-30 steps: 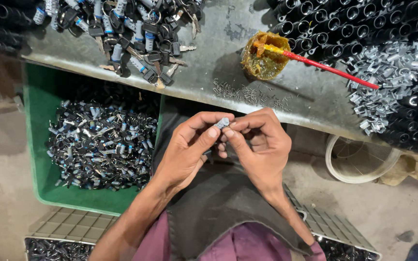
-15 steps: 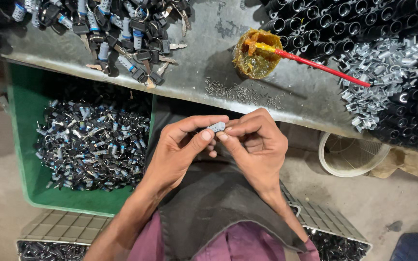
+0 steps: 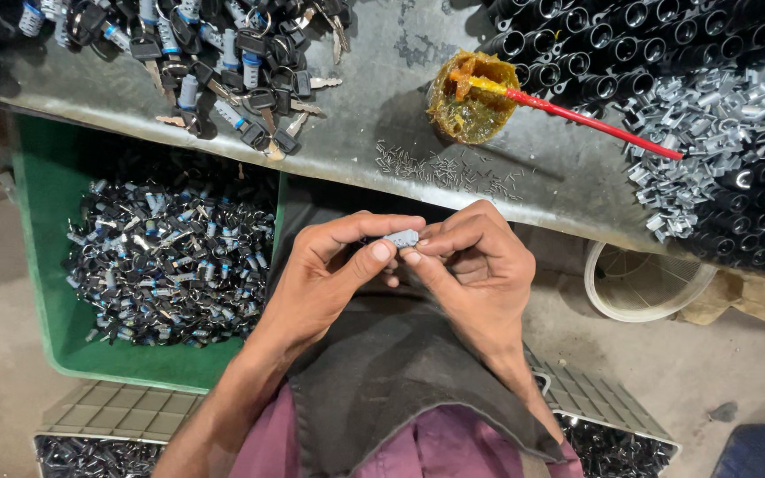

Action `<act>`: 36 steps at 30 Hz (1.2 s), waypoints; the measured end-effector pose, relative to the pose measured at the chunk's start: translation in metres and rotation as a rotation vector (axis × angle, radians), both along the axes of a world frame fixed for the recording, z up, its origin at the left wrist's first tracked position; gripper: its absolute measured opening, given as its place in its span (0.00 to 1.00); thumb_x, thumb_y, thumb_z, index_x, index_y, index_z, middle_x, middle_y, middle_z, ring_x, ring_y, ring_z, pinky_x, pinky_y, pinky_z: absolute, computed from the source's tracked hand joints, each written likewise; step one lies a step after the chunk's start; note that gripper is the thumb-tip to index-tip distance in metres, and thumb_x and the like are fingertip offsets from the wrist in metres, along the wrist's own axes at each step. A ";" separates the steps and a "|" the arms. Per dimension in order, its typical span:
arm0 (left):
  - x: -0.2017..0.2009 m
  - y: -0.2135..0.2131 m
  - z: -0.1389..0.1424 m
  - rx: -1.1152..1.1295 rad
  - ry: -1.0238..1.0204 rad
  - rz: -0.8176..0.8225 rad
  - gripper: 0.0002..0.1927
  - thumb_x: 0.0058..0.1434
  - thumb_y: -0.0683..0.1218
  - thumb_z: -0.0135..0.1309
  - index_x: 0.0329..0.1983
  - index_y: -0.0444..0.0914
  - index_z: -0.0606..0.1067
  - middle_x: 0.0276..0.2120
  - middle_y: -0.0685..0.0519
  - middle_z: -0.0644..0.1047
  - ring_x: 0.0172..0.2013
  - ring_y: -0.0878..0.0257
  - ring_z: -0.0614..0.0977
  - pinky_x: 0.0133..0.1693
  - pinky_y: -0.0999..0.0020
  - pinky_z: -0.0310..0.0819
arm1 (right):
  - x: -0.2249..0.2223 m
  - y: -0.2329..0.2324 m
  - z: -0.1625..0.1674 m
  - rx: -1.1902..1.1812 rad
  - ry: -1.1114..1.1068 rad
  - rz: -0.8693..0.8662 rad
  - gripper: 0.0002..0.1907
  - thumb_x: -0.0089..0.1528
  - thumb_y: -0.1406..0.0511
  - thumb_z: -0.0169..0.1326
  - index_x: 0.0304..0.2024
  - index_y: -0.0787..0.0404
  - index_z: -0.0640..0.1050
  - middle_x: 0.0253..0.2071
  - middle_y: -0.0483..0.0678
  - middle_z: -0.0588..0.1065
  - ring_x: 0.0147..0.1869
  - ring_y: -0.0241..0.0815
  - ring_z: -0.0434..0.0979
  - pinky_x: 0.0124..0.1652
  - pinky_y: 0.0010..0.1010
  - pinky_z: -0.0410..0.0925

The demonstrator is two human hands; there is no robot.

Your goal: The person repeatedly picks up small metal pins and key blanks, inserts the pins into the key blanks, and places the assembled units on the table. The person uses a red-handled brush to apply a yellow substance to the key blanks before inserting the pins.

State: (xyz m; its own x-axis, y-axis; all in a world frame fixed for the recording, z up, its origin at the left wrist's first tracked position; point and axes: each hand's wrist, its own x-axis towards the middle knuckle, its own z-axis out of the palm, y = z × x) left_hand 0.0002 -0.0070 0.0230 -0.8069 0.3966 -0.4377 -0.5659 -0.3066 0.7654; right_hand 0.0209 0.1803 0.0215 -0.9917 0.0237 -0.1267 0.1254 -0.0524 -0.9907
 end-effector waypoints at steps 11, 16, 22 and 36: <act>-0.007 -0.012 0.007 0.093 -0.032 -0.070 0.15 0.71 0.41 0.51 0.58 0.31 0.76 0.42 0.49 0.81 0.39 0.68 0.78 0.44 0.71 0.76 | -0.004 0.043 -0.022 -0.593 -0.089 -0.064 0.26 0.63 0.75 0.64 0.60 0.61 0.68 0.44 0.46 0.70 0.42 0.36 0.76 0.26 0.15 0.69; -0.013 -0.015 0.006 0.036 -0.011 0.094 0.11 0.71 0.41 0.51 0.54 0.33 0.71 0.40 0.48 0.81 0.39 0.65 0.80 0.46 0.69 0.77 | -0.032 0.086 -0.027 -0.896 -0.181 -0.317 0.28 0.69 0.64 0.60 0.68 0.59 0.64 0.48 0.50 0.72 0.41 0.37 0.76 0.29 0.16 0.66; -0.040 0.017 -0.021 0.274 -0.104 0.261 0.12 0.72 0.45 0.53 0.54 0.35 0.71 0.38 0.50 0.80 0.39 0.64 0.80 0.45 0.67 0.76 | -0.047 0.088 -0.022 0.059 0.174 -0.478 0.14 0.75 0.68 0.59 0.59 0.70 0.76 0.42 0.52 0.78 0.36 0.38 0.79 0.29 0.21 0.69; -0.051 0.028 -0.020 0.564 -0.278 0.257 0.16 0.72 0.49 0.55 0.56 0.35 0.73 0.34 0.52 0.77 0.36 0.65 0.78 0.43 0.65 0.76 | -0.042 0.070 0.000 0.180 0.208 -0.560 0.08 0.75 0.70 0.56 0.53 0.72 0.78 0.43 0.55 0.80 0.41 0.41 0.84 0.40 0.26 0.78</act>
State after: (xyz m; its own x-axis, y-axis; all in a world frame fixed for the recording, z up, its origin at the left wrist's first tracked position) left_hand -0.0507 0.0209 0.0034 -0.7931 0.4360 -0.4252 -0.5747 -0.7671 0.2853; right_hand -0.0216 0.2507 0.0213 -0.8258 0.5506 0.1222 -0.0695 0.1157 -0.9908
